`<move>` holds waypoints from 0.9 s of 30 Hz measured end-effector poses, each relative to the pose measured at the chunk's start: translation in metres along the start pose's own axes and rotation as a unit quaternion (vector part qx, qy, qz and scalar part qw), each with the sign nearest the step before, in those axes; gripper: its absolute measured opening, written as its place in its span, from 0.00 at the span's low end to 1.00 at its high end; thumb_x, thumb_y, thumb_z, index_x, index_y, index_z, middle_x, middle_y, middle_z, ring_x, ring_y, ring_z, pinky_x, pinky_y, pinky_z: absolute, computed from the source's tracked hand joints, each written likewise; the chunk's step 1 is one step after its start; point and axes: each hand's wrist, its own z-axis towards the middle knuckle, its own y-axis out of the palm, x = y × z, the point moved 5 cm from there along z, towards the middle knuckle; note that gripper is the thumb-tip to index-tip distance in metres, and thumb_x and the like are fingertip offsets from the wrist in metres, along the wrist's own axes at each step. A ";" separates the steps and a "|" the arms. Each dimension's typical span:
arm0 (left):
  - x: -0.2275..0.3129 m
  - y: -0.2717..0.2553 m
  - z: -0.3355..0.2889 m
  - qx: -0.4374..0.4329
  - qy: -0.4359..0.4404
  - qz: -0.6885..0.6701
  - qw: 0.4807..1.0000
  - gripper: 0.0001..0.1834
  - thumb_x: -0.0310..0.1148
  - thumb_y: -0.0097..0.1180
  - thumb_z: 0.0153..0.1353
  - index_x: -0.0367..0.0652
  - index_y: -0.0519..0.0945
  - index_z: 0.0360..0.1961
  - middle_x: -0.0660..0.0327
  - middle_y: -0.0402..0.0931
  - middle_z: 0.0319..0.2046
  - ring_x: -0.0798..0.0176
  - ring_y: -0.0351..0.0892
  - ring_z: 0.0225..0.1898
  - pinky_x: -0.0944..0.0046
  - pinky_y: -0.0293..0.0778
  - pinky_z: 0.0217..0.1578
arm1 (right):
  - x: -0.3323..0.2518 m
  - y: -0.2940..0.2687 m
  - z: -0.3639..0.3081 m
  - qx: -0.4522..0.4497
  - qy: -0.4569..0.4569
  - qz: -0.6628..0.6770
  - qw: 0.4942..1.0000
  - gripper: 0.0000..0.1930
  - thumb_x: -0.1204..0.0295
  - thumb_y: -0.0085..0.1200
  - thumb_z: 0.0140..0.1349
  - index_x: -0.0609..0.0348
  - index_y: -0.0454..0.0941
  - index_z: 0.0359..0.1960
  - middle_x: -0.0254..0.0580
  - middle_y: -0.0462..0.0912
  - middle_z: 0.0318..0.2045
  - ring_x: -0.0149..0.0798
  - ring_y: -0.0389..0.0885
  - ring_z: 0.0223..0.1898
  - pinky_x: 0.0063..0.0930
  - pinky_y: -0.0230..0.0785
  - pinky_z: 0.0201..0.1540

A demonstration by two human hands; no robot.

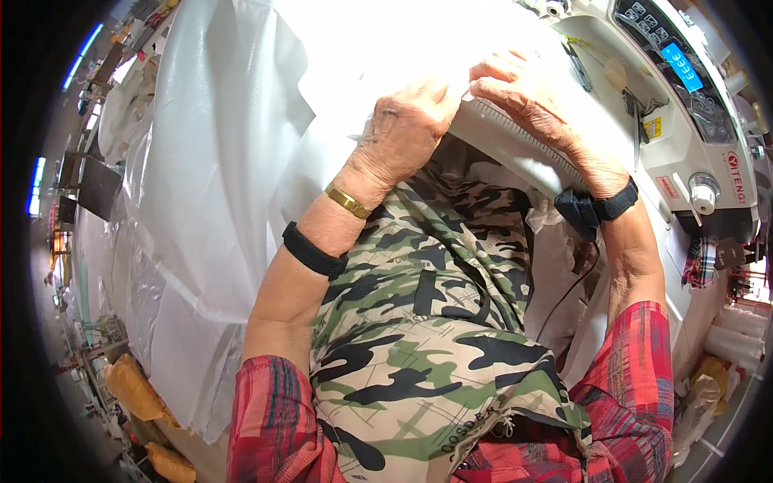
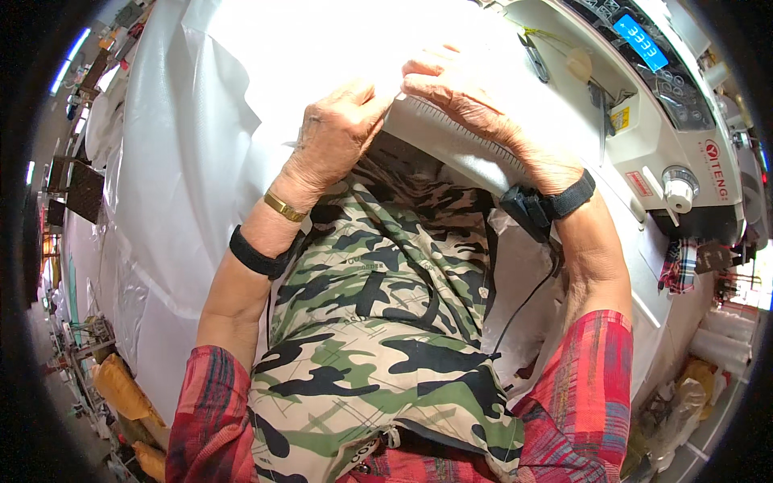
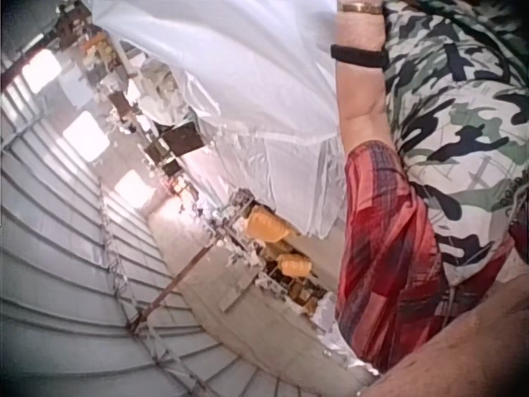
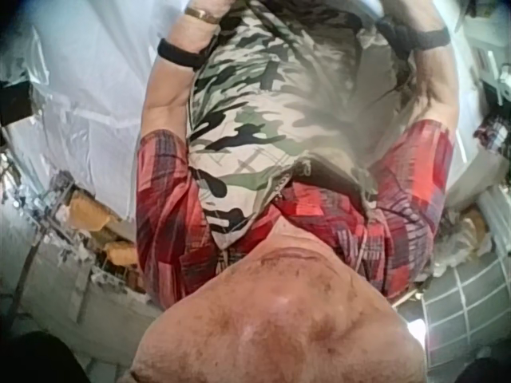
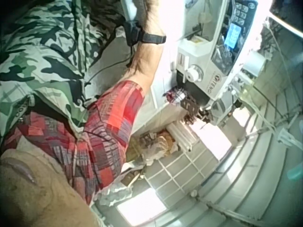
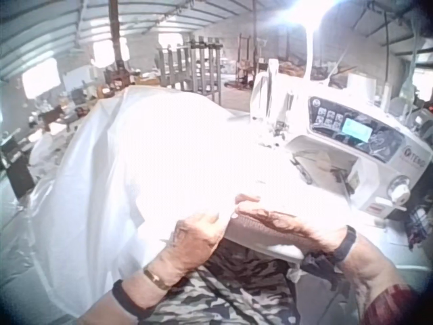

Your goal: Sewing and joining large white plastic sheets and film using an industrial sewing machine in a factory setting.

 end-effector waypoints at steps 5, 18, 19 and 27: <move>0.010 0.004 -0.001 -0.041 0.020 0.051 0.998 0.06 0.24 0.54 0.50 0.38 0.77 0.30 0.57 0.75 0.32 0.57 0.79 0.37 0.60 0.79 0.34 | -0.001 0.002 -0.002 0.004 -0.024 -0.016 1.000 0.07 0.74 0.56 0.54 0.53 0.77 0.36 0.34 0.77 0.37 0.41 0.76 0.42 0.34 0.70 0.48; 0.024 0.005 0.000 0.039 0.047 0.030 0.998 0.05 0.23 0.55 0.48 0.41 0.71 0.25 0.59 0.70 0.27 0.57 0.77 0.30 0.61 0.75 0.29 | -0.003 0.006 -0.001 -0.049 -0.028 -0.062 0.996 0.09 0.72 0.51 0.57 0.50 0.79 0.40 0.35 0.76 0.38 0.39 0.75 0.47 0.33 0.68 0.54; 0.025 0.007 -0.001 0.022 0.045 0.039 0.998 0.03 0.23 0.54 0.48 0.40 0.73 0.24 0.58 0.72 0.29 0.57 0.77 0.32 0.61 0.77 0.31 | -0.003 0.005 -0.001 -0.056 -0.034 -0.063 0.996 0.09 0.73 0.51 0.57 0.50 0.79 0.39 0.35 0.76 0.38 0.39 0.75 0.47 0.33 0.68 0.54; 0.027 0.010 -0.002 0.011 0.043 0.039 0.998 0.02 0.24 0.54 0.46 0.39 0.74 0.22 0.58 0.72 0.29 0.58 0.78 0.34 0.62 0.78 0.32 | -0.010 0.002 0.003 -0.073 -0.003 -0.088 0.993 0.06 0.71 0.51 0.56 0.52 0.77 0.35 0.34 0.73 0.38 0.39 0.73 0.46 0.34 0.67 0.52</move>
